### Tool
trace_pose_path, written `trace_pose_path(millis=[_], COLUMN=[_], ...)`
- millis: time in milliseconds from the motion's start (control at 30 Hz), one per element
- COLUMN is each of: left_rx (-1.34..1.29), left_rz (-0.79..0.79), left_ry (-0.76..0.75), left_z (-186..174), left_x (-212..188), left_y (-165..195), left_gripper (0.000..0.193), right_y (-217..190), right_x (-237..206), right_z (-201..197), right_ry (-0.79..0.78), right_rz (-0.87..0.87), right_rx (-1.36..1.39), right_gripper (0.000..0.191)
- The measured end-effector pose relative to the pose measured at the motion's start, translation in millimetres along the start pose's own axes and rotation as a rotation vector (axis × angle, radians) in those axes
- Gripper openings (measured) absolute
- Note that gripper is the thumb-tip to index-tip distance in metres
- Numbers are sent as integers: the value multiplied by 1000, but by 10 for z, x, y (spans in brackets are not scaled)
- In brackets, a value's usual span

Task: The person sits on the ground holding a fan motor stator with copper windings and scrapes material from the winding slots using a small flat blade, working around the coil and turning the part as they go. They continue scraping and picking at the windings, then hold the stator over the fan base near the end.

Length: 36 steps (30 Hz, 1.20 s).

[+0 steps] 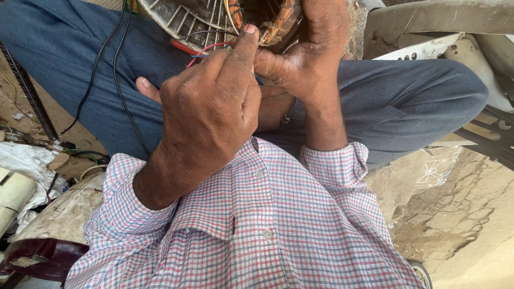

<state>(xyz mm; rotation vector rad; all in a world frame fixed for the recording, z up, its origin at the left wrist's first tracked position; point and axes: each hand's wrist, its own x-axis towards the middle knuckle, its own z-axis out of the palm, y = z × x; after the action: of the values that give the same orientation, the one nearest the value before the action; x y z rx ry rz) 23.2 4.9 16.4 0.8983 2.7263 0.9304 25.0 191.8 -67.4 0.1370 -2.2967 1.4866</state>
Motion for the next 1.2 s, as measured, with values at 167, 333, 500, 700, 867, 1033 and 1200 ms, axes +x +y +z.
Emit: trace_pose_path(millis=[167,333,500,700,867,1033,1200], left_rx=[-34,-49,-28,-8,-73,13,50], left_rz=[-34,-40,-35,-34,-12,-57,-54], left_ry=[44,35,33,43,90,15,19], left_z=[60,54,31,32,22,-11,-26], left_x=[21,48,72,135,84,111,222], left_y=[-22,-58,-57,-61,-40,25,35], left_gripper=[37,39,38,40,40,43,45], right_y=[-41,-71,-76,-104,-76,-49,-69], right_x=[-15,-23,-15,-27,-24,-42,-91], right_z=[60,88,88,85,94,78,67], right_ry=[38,40,42,29,50,40,20], right_rz=[76,41,27,54,34,40,103], right_rx=[86,-2,-30,7,2,26,17], right_gripper=[85,80,83,76,84,88,74])
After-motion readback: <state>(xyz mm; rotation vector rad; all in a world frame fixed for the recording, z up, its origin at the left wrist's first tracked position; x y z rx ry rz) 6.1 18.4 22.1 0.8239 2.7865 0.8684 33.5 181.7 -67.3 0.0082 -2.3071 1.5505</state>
